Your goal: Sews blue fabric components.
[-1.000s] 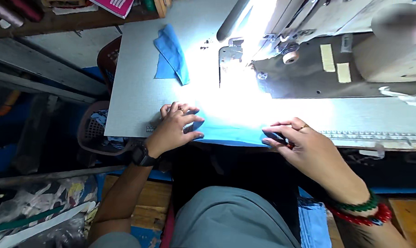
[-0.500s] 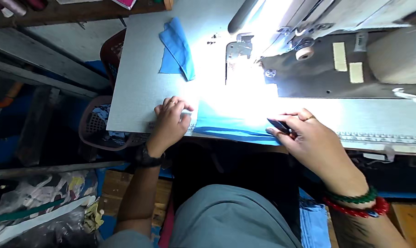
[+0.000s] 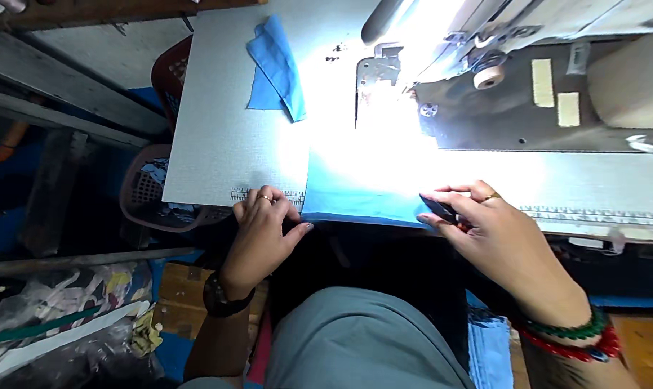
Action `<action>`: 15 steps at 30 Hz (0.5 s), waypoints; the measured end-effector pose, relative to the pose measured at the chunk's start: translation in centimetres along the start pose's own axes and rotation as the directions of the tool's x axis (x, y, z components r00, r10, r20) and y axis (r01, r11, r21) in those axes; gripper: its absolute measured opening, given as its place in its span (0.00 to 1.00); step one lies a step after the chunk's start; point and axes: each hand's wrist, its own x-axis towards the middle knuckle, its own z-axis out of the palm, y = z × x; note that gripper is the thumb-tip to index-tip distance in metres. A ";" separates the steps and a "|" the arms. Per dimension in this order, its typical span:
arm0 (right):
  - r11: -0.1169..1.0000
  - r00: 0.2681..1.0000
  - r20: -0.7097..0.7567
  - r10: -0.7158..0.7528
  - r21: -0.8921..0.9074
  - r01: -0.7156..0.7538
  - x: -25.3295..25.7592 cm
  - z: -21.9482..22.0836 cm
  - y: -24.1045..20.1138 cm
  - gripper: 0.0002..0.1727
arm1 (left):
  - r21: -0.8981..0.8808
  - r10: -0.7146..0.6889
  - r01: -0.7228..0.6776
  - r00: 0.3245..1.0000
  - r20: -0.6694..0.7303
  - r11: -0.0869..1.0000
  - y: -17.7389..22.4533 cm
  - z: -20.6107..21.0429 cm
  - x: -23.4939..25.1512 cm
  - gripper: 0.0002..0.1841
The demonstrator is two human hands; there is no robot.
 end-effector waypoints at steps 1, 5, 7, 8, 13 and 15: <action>1.000 1.000 -0.003 -0.002 0.004 0.002 -0.2 0.0 0.0 0.21 | -0.004 0.024 -0.025 0.999 -0.037 1.000 -0.2 -0.2 0.3 0.16; 1.000 1.000 -0.012 -0.011 0.009 0.011 -0.8 0.0 -0.1 0.21 | -0.114 0.246 -0.259 0.963 -0.110 0.959 -0.8 0.3 2.3 0.11; 1.000 1.000 -0.012 -0.012 -0.004 0.012 -1.3 0.0 0.0 0.19 | -0.072 0.328 -0.332 0.942 -0.066 0.940 -1.2 1.1 2.9 0.12; 1.000 1.000 -0.013 -0.011 -0.014 0.011 -1.6 -0.1 0.1 0.19 | -0.040 0.345 -0.347 0.937 -0.048 0.937 -1.5 1.4 3.0 0.12; 1.000 0.998 -0.060 -0.020 -0.011 0.019 -2.7 0.0 0.8 0.16 | -0.025 0.358 -0.360 0.932 -0.051 0.933 -2.2 2.1 2.9 0.12; 0.999 0.997 -0.067 -0.048 -0.005 0.048 -2.7 0.2 0.7 0.16 | -0.031 0.351 -0.354 0.933 -0.078 0.935 -2.4 2.2 2.7 0.11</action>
